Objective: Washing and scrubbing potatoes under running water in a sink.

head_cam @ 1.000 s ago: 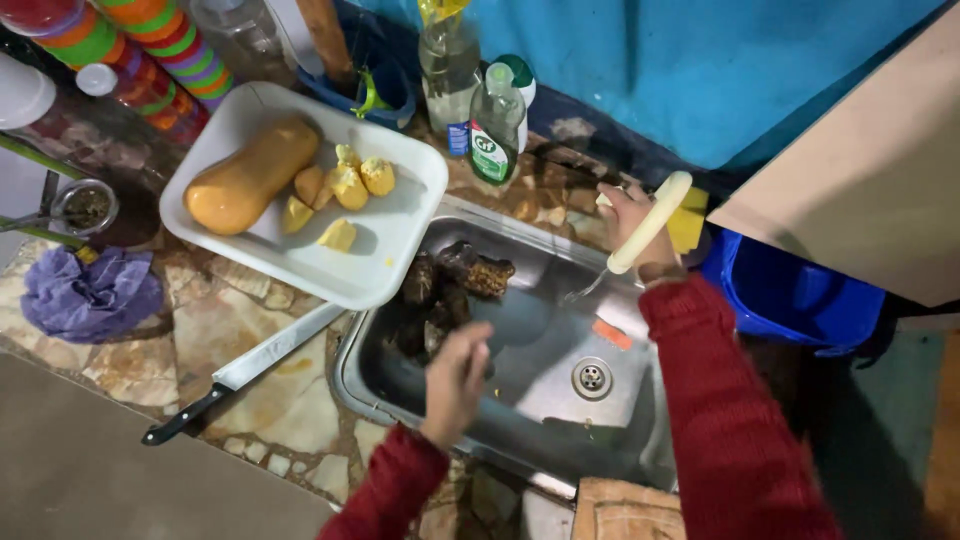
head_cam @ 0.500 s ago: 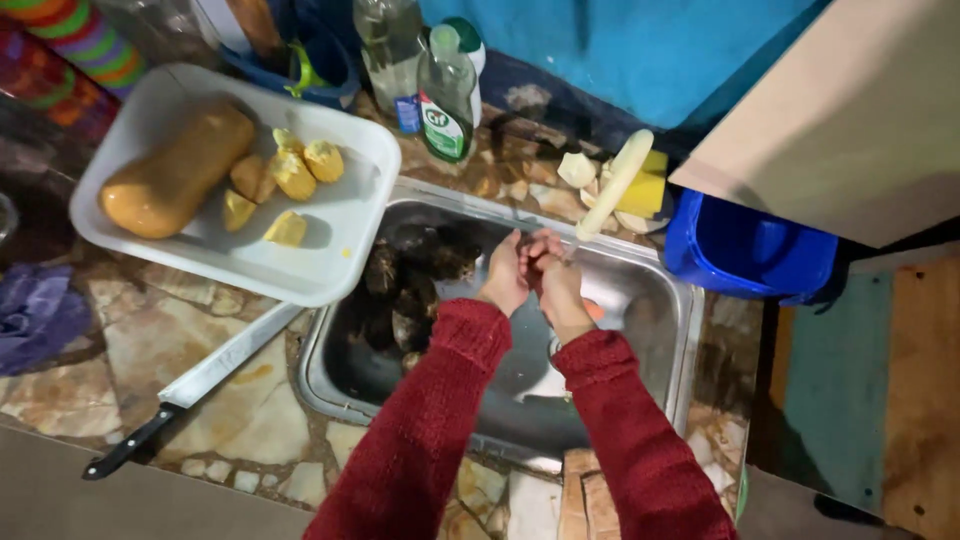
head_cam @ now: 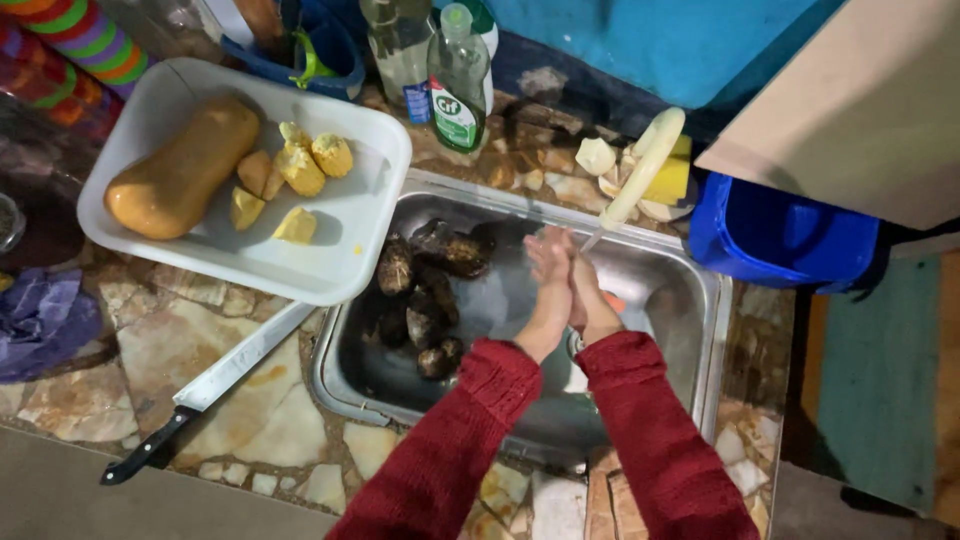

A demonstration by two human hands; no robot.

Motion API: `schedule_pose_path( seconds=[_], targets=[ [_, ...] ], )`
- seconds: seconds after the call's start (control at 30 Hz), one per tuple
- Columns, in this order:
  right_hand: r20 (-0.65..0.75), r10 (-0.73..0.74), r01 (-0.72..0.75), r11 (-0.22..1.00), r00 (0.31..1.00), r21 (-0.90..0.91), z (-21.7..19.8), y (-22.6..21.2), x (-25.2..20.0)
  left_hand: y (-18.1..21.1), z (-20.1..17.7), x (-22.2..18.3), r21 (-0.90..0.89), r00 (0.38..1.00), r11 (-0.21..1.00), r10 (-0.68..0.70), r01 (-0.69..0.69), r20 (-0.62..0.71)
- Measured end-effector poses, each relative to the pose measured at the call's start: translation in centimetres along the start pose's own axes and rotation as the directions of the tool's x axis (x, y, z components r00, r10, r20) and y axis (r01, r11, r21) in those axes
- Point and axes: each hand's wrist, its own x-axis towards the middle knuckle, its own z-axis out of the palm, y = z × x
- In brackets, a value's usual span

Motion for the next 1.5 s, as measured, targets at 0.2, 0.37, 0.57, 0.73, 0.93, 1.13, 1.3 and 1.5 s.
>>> schedule_pose_path(
  seconds=[0.2,0.37,0.57,0.73,0.93,1.13,1.3,1.5],
  targets=[
    [0.064,0.007,-0.022,0.973,0.998,0.232,-8.6,5.1,3.1,2.2,-1.1,-0.8,0.706,0.855,0.511,0.438,-0.491,0.277],
    [0.148,-0.137,0.119,0.985,0.979,0.122,-9.4,6.3,3.9,3.4,-2.8,0.6,0.852,0.964,0.451,0.116,-0.265,0.239],
    [-0.076,-0.061,0.005,0.814,0.995,-0.58,-1.2,-1.9,-2.3,0.8,-6.9,2.4,0.792,0.941,0.517,0.09,-0.324,0.326],
    [0.026,-0.338,0.188,0.457,0.941,-0.87,-7.6,2.9,1.3,1.3,-14.9,-2.0,0.904,0.933,0.241,0.006,-0.352,0.361],
    [0.063,-0.401,0.189,0.281,0.914,-0.941,-16.1,12.0,4.9,5.4,-18.2,-8.4,0.842,0.985,0.513,0.06,-0.167,0.159],
    [0.08,-0.036,0.06,0.941,0.996,-0.333,-9.0,7.5,3.7,4.8,-17.4,-9.8,0.707,0.996,0.706,-0.085,0.051,0.013],
    [-0.059,0.051,-0.065,0.962,0.997,-0.267,-7.3,6.8,3.5,4.8,-17.3,-10.3,0.655,0.99,0.75,-0.142,0.091,0.025],
    [-0.016,-0.026,0.017,0.908,1.0,-0.419,-7.8,6.7,4.2,5.8,-18.2,-11.3,0.604,0.979,0.779,-0.204,0.172,-0.016]
  ],
)
